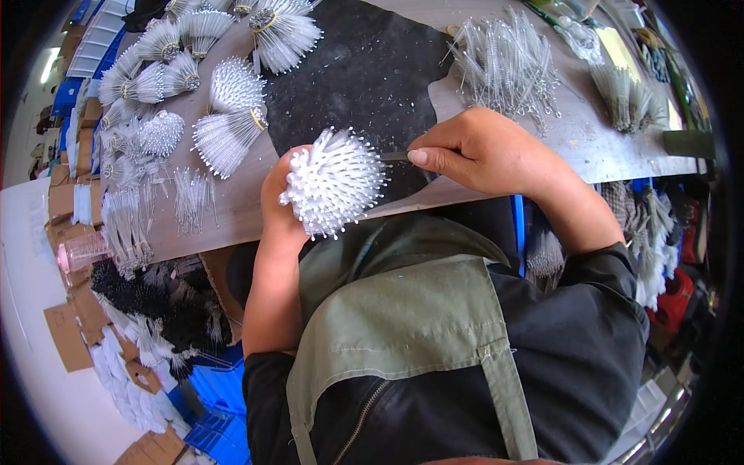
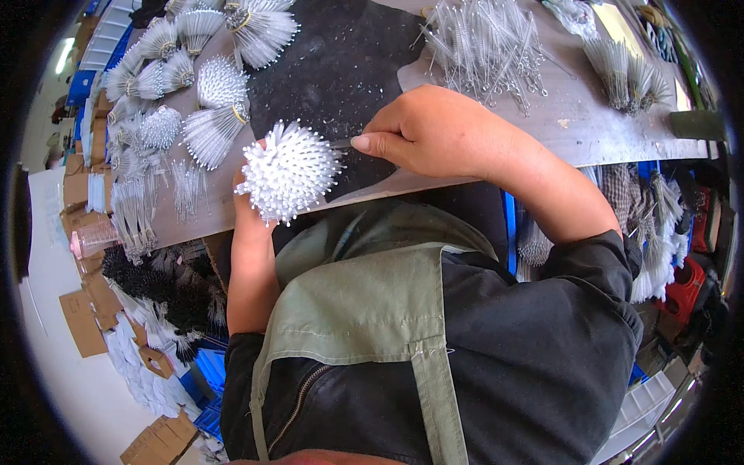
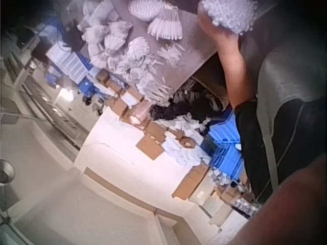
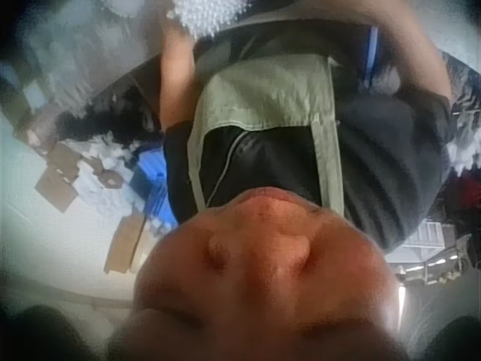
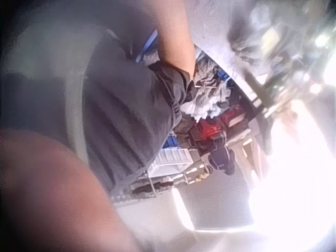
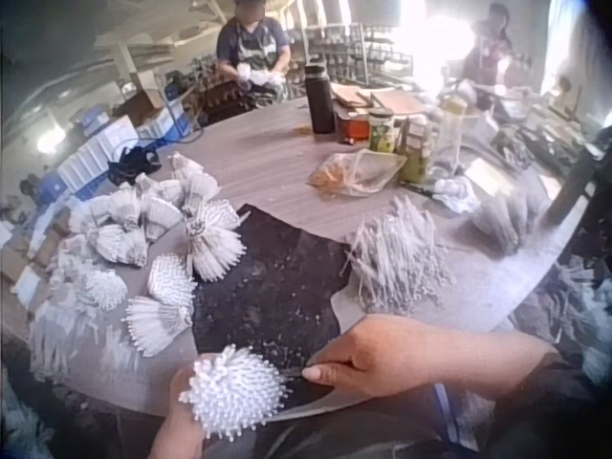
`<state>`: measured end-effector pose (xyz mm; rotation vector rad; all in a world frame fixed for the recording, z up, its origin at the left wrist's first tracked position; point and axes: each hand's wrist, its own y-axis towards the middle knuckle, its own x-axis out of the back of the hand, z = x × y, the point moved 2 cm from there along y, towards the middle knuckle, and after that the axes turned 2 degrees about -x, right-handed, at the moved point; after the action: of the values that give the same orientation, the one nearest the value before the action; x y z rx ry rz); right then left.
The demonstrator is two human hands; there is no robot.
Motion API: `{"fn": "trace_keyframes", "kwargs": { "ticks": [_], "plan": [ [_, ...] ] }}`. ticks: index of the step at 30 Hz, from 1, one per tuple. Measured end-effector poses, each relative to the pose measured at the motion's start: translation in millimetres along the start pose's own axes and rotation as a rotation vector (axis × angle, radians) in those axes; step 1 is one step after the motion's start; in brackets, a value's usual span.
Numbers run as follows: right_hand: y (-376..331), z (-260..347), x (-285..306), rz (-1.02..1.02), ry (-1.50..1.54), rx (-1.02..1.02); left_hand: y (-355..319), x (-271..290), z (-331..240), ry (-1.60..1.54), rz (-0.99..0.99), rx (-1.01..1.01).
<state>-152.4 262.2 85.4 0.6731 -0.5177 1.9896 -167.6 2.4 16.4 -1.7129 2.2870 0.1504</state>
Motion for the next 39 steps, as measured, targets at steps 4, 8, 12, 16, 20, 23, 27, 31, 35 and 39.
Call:
{"fn": "trace_keyframes", "kwargs": {
  "ticks": [4,8,12,16,20,23,27,31,35,39],
  "plan": [
    [1.5,0.1,-0.1,-0.019,-0.038,0.041,1.1,-0.4,-1.6,-0.008,-0.013,0.032],
    [2.3,-1.2,0.5,-0.018,-0.083,0.052,2.4,1.4,-1.0,-0.182,-0.031,0.122],
    [2.1,0.3,2.1,-0.021,-0.119,0.046,1.9,-0.7,-4.9,0.025,-0.008,0.022],
    [1.2,0.5,4.6,-0.018,-0.071,0.011,0.1,-3.4,-8.8,0.099,0.029,-0.035],
    [-0.3,-0.7,5.0,0.069,-0.141,0.032,0.8,-3.4,-8.9,0.093,0.024,-0.021],
    [0.8,-1.5,3.7,0.069,-0.141,0.027,0.5,-3.1,-7.5,0.048,-0.003,0.020],
    [2.6,0.9,2.5,0.085,-0.138,0.010,1.5,2.4,-2.0,-0.065,-0.032,0.092],
    [2.6,0.2,1.0,0.072,-0.117,0.031,2.0,2.5,-1.8,0.032,-0.029,0.077],
    [3.2,-0.3,0.3,0.077,-0.111,0.035,1.6,2.9,-1.3,-0.028,-0.044,0.110],
    [2.7,0.3,1.2,0.067,-0.151,0.070,1.0,0.5,-3.1,-0.055,-0.051,0.131]
  ]
}}
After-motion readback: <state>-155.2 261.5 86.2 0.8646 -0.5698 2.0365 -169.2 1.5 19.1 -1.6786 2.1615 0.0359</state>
